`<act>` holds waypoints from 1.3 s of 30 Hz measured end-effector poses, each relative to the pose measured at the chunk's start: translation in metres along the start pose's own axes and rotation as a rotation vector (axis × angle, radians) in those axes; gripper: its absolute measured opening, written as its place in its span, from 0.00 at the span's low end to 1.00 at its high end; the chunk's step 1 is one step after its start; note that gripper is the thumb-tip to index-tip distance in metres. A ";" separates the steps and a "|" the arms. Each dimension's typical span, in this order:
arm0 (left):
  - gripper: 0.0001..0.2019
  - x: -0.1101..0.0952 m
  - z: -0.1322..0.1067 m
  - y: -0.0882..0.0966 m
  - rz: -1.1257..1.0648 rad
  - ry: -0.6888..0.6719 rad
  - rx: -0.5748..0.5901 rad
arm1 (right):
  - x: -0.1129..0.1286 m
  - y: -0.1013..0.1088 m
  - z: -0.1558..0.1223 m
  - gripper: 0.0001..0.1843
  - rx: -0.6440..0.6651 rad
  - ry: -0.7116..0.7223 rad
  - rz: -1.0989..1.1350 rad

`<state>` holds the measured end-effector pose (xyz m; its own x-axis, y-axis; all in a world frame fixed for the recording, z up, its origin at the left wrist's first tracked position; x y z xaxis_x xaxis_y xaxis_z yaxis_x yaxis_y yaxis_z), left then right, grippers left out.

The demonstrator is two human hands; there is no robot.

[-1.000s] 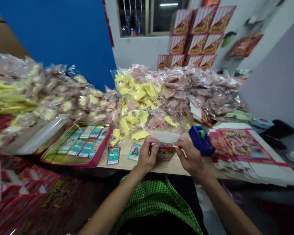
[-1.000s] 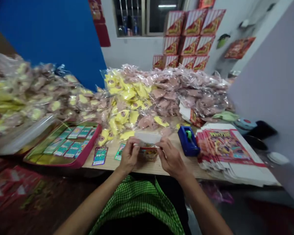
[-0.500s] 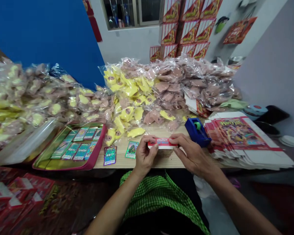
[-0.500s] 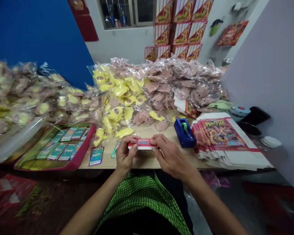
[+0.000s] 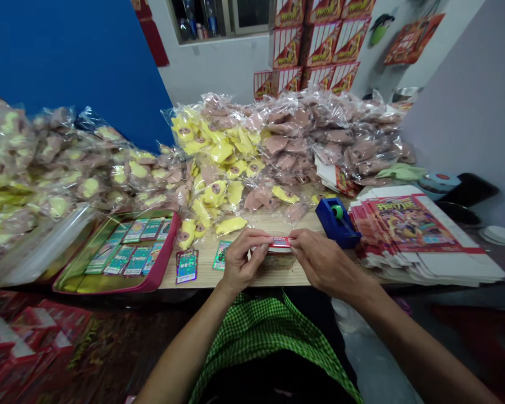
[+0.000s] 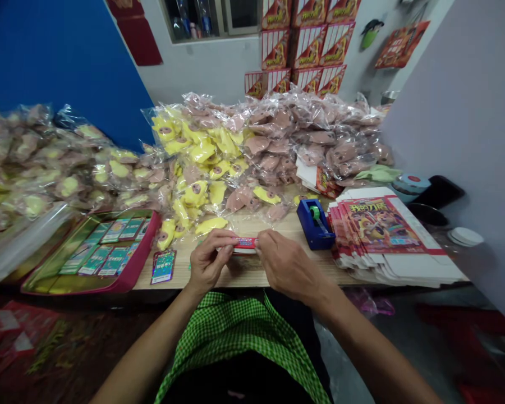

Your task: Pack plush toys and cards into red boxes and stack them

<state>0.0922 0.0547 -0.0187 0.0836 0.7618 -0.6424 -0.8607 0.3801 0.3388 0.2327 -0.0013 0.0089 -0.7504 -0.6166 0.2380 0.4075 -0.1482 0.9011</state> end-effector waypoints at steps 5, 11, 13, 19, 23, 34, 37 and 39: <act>0.14 -0.007 -0.002 0.005 0.139 -0.145 0.221 | 0.004 -0.006 -0.009 0.07 0.006 0.075 -0.015; 0.20 0.000 -0.004 0.006 0.084 -0.028 0.297 | 0.000 -0.002 -0.012 0.07 0.000 0.004 0.116; 0.25 0.009 -0.003 0.005 -0.066 0.109 0.220 | -0.006 -0.001 -0.011 0.04 0.023 -0.091 0.222; 0.10 0.002 0.003 0.002 -0.090 0.152 0.152 | -0.004 0.002 -0.008 0.04 0.053 -0.152 0.220; 0.10 -0.002 0.009 0.004 -0.111 0.106 0.236 | 0.003 0.006 -0.008 0.07 0.014 -0.044 0.179; 0.19 -0.027 0.002 0.001 0.360 -0.185 0.441 | 0.010 0.003 -0.018 0.14 -0.042 0.007 0.114; 0.17 -0.035 0.007 0.003 0.425 -0.202 0.303 | -0.026 0.008 -0.032 0.17 -0.102 -0.202 0.008; 0.14 -0.035 0.009 0.002 0.436 -0.185 0.203 | -0.060 0.012 -0.054 0.20 -0.184 -0.431 -0.259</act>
<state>0.0916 0.0339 0.0104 -0.1579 0.9453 -0.2853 -0.7223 0.0864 0.6862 0.3109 -0.0075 -0.0145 -0.9685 -0.1739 0.1783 0.2359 -0.4107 0.8807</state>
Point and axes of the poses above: each hand's wrist, its own z-axis towards the middle knuckle, its own y-axis out of the back of the hand, x = y × z, the point moved 9 cm from there along z, towards the middle knuckle, and after that the axes turned 13 degrees about x, right-handed, at the moved point
